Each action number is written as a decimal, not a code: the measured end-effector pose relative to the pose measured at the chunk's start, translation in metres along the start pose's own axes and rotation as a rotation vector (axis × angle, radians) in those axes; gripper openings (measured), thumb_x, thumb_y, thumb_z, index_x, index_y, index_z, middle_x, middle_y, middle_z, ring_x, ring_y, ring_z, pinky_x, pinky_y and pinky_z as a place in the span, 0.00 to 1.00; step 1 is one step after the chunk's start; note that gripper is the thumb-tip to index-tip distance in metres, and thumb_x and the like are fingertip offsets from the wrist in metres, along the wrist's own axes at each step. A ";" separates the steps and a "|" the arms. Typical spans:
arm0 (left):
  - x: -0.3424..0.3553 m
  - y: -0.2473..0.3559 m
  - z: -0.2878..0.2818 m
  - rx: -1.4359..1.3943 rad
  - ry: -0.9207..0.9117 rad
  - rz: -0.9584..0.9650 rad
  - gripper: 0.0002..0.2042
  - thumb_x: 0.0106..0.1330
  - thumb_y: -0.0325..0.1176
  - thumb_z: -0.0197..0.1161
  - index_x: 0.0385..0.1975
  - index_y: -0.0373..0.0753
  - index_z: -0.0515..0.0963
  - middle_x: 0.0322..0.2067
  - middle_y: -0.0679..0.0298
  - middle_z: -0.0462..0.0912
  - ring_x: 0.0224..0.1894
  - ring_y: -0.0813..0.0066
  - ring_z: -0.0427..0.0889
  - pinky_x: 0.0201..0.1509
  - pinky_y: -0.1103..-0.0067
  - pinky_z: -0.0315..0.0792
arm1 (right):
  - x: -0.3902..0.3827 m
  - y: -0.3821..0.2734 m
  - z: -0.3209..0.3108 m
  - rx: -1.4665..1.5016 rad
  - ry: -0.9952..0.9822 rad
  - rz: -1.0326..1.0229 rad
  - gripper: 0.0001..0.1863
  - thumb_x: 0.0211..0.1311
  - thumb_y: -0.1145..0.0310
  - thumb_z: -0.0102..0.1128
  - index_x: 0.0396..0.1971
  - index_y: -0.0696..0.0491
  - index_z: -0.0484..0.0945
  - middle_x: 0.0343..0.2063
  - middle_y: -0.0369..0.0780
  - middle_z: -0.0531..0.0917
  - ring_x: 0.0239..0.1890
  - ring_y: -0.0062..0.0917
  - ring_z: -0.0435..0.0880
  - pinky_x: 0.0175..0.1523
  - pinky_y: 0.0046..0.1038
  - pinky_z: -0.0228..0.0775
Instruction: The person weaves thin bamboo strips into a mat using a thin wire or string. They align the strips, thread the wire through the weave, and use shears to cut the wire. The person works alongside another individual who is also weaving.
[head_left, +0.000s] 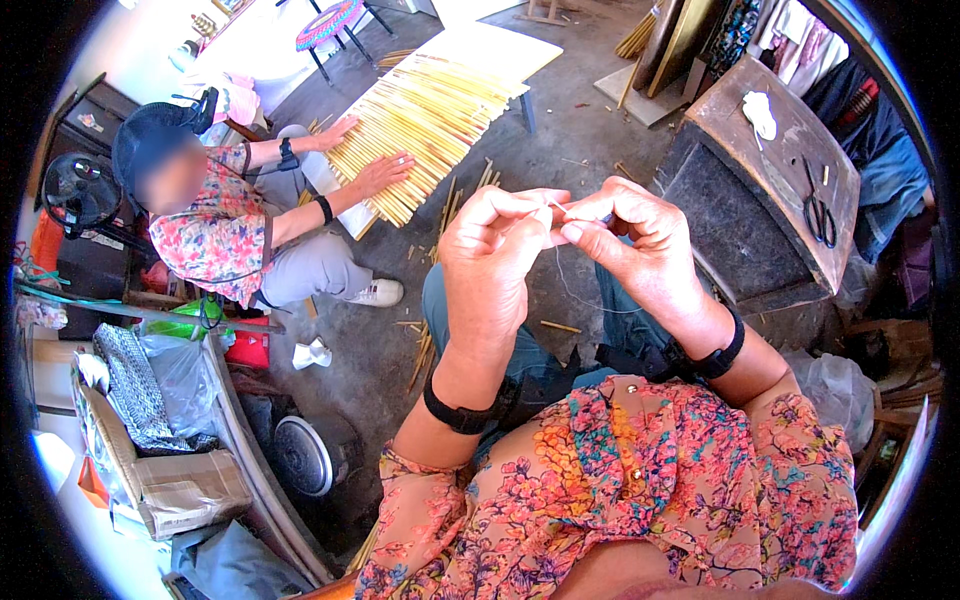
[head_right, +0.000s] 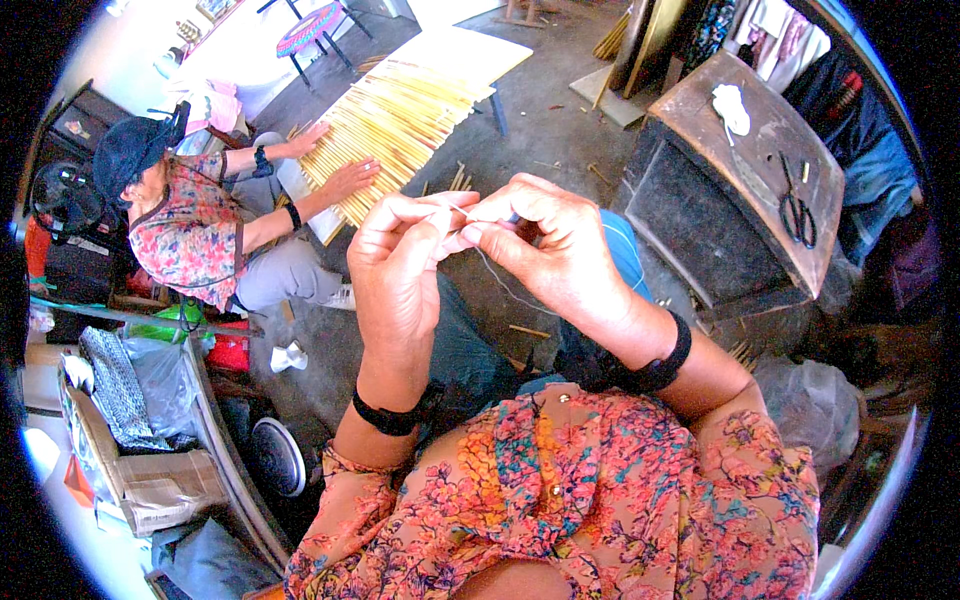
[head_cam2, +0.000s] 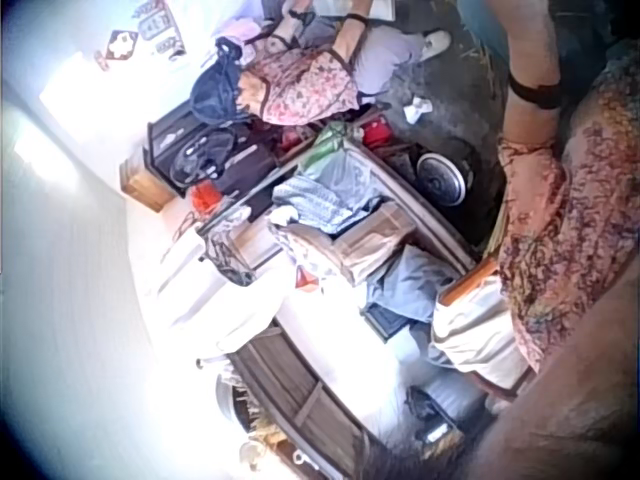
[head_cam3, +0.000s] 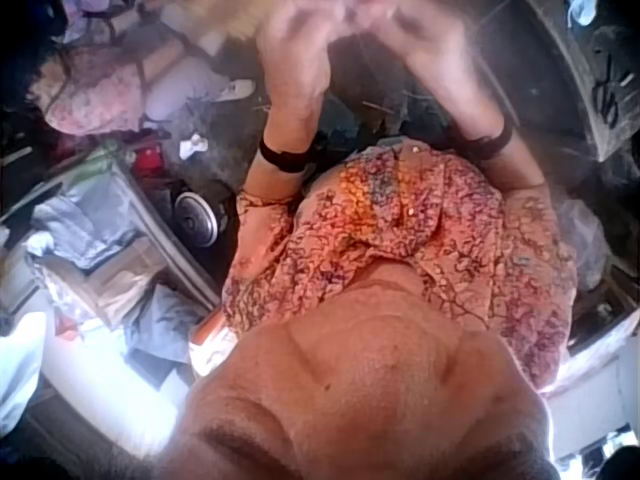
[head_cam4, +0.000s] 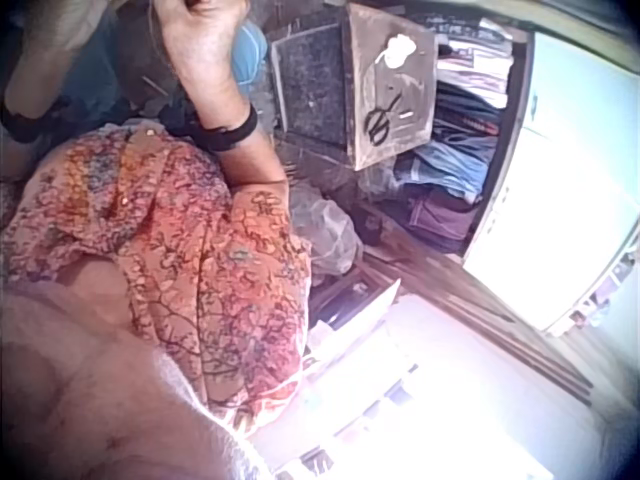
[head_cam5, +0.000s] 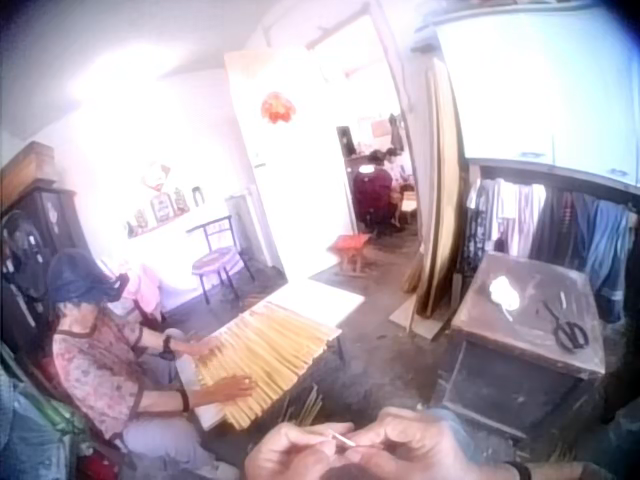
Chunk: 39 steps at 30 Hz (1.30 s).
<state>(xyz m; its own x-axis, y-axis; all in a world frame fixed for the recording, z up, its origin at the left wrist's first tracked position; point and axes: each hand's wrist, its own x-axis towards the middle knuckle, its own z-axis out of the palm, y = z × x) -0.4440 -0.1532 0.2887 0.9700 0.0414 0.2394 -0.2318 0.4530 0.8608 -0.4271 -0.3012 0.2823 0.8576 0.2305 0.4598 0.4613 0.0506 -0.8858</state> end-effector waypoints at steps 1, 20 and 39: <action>0.000 0.000 -0.001 -0.001 -0.002 -0.001 0.03 0.58 0.17 0.51 0.28 0.31 0.71 0.37 0.48 0.77 0.40 0.67 0.79 0.41 0.74 0.78 | 0.000 0.000 0.001 0.005 0.003 0.004 0.02 0.51 0.78 0.61 0.26 0.55 0.80 0.24 0.33 0.77 0.25 0.12 0.71 0.29 0.15 0.63; 0.002 0.000 0.000 -0.017 0.017 -0.029 0.02 0.58 0.18 0.52 0.27 0.30 0.72 0.36 0.47 0.78 0.38 0.67 0.80 0.40 0.76 0.77 | 0.001 0.000 -0.001 0.044 0.003 0.053 0.02 0.51 0.78 0.63 0.26 0.56 0.79 0.25 0.33 0.76 0.26 0.11 0.72 0.30 0.15 0.63; 0.003 0.002 0.001 -0.032 0.015 -0.049 0.03 0.58 0.19 0.52 0.27 0.30 0.72 0.35 0.47 0.78 0.35 0.68 0.81 0.39 0.77 0.78 | 0.003 -0.003 -0.006 -0.051 -0.057 -0.005 0.02 0.52 0.77 0.62 0.26 0.56 0.79 0.24 0.35 0.77 0.26 0.12 0.74 0.29 0.16 0.66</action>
<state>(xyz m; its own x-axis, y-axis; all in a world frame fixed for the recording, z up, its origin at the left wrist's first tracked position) -0.4414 -0.1536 0.2915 0.9812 0.0321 0.1904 -0.1820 0.4833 0.8563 -0.4245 -0.3068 0.2867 0.8416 0.2852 0.4586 0.4778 0.0026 -0.8784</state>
